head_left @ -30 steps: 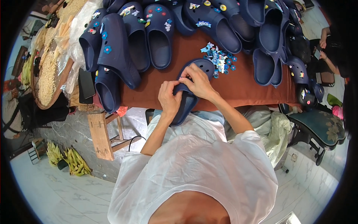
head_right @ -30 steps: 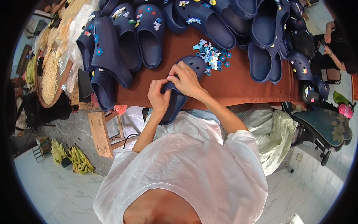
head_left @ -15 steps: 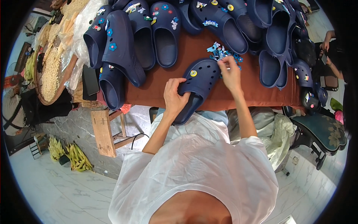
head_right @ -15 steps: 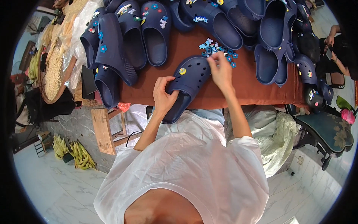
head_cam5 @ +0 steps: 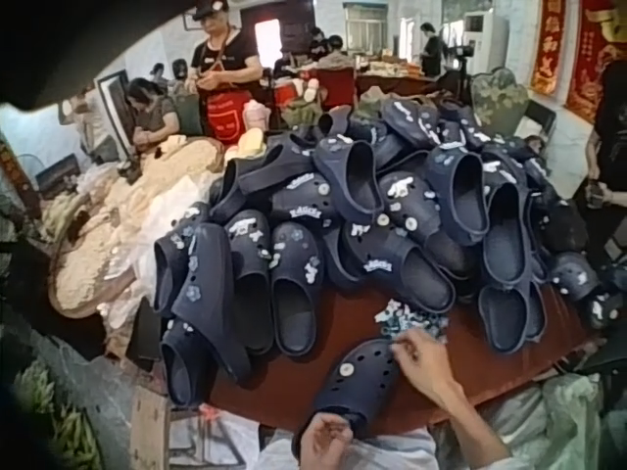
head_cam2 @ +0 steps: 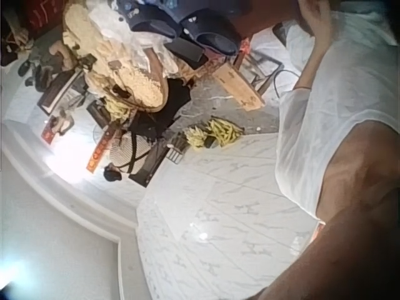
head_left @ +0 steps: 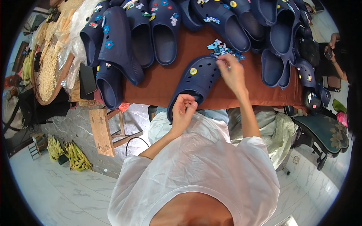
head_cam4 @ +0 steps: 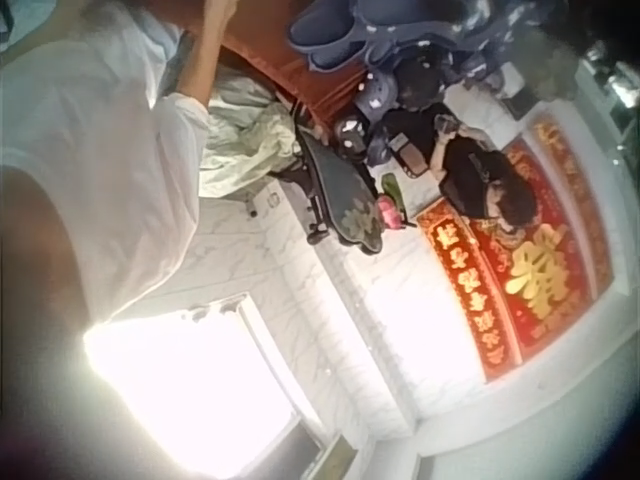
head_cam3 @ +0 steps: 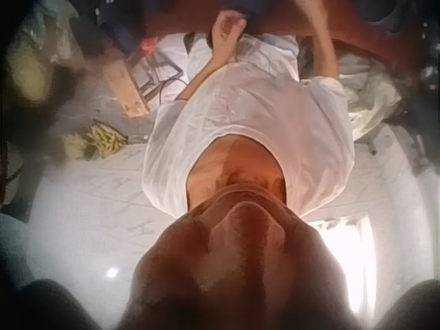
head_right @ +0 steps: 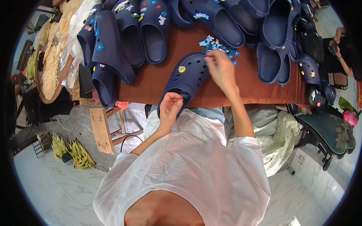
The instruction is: Decorate blue clogs with various cartoon charms.
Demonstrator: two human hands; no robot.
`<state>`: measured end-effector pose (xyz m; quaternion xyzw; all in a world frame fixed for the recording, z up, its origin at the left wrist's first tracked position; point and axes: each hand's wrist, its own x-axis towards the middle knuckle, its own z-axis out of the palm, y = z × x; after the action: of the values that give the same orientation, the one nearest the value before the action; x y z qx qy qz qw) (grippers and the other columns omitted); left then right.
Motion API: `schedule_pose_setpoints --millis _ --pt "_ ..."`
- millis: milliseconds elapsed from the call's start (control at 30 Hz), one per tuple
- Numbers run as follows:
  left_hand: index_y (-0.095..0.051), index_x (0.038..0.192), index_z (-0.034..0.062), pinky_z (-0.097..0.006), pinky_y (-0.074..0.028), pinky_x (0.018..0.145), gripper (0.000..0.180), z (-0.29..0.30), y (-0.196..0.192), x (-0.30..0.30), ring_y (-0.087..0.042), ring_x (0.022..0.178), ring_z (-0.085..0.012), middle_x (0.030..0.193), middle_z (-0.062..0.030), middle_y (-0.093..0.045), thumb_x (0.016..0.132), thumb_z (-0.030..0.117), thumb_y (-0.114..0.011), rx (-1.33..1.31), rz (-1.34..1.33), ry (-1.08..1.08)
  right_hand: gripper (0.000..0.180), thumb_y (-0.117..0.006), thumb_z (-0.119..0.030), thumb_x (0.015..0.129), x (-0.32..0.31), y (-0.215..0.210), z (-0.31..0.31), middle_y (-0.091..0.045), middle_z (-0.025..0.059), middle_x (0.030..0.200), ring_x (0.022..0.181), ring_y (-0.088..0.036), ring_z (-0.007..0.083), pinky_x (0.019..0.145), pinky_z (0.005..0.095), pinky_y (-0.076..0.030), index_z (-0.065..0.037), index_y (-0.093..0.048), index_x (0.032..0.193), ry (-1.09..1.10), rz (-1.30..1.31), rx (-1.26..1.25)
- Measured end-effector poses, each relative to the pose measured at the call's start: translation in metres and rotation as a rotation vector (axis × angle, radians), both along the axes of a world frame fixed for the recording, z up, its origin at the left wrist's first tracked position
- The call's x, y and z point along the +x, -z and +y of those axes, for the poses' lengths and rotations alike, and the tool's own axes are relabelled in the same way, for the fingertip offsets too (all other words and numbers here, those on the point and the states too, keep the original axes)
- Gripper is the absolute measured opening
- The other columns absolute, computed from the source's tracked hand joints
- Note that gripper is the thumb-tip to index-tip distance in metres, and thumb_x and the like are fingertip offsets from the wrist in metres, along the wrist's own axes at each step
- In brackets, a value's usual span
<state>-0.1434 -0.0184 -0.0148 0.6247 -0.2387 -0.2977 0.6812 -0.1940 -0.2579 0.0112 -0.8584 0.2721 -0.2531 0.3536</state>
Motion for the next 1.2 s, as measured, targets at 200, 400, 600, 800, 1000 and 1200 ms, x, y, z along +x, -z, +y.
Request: schedule_pose_setpoints --millis 200,400,600,800,1000,1200 --pt "-0.048 0.129 0.0036 -0.042 -0.035 0.111 0.048 -0.036 0.000 0.029 -0.052 0.120 -0.0247 0.126 -0.0090 -0.055 0.095 0.034 -0.061 -0.314 1.315 -0.124 0.018 -0.072 -0.018 0.083 0.032 -0.002 0.043 -0.062 0.0090 0.088 0.080 -0.063 0.0239 0.072 0.0360 -0.050 -0.004 -0.065 0.093 -0.266 0.122 -0.018" --pt "-0.040 0.140 0.0047 -0.049 -0.027 0.117 0.051 -0.055 -0.004 0.038 -0.043 0.135 -0.0291 0.142 -0.0149 -0.046 0.097 0.024 -0.056 -0.362 1.443 -0.144 0.028 -0.077 -0.027 0.077 0.041 0.000 0.047 -0.061 0.0105 0.086 0.083 -0.063 0.0307 0.070 0.0429 -0.048 -0.006 -0.061 0.089 -0.248 0.218 -0.131" --pt "-0.043 0.139 0.0037 -0.050 -0.026 0.117 0.049 -0.057 -0.004 0.041 -0.043 0.134 -0.0310 0.142 -0.0148 -0.048 0.093 0.015 -0.058 -0.337 1.500 -0.182 0.031 -0.077 -0.026 0.077 0.045 0.002 0.045 -0.061 0.0113 0.085 0.082 -0.064 0.0318 0.069 0.0431 -0.048 -0.006 -0.057 0.088 -0.222 0.277 -0.108" --pt "-0.040 0.140 0.0022 -0.051 -0.024 0.118 0.057 -0.053 0.002 0.037 -0.042 0.135 -0.0323 0.143 -0.0159 -0.047 0.087 0.007 -0.060 -0.374 1.539 -0.148 0.033 -0.078 -0.027 0.075 0.048 -0.003 0.046 -0.062 0.0108 0.082 0.076 -0.064 0.0323 0.063 0.0430 -0.049 -0.006 -0.056 0.088 -0.225 0.253 -0.146" --pt "-0.039 0.141 0.0019 -0.050 -0.026 0.118 0.058 -0.050 0.009 0.032 -0.043 0.135 -0.0322 0.143 -0.0164 -0.047 0.087 0.007 -0.060 -0.427 1.547 -0.102 0.032 -0.077 -0.024 0.077 0.047 0.010 0.040 -0.064 0.0129 0.079 0.073 -0.064 0.0340 0.062 0.0433 -0.049 -0.005 -0.054 0.088 -0.219 0.161 -0.179" --pt "-0.043 0.139 0.0017 -0.049 -0.029 0.117 0.053 -0.052 0.003 0.036 -0.044 0.134 -0.0310 0.144 -0.0161 -0.047 0.090 0.015 -0.061 -0.459 1.464 -0.095 0.022 -0.066 -0.014 0.090 0.030 0.002 0.018 -0.060 0.0118 0.089 0.071 -0.061 0.0181 0.063 0.0320 -0.048 -0.002 -0.055 0.105 -0.145 0.016 0.099"
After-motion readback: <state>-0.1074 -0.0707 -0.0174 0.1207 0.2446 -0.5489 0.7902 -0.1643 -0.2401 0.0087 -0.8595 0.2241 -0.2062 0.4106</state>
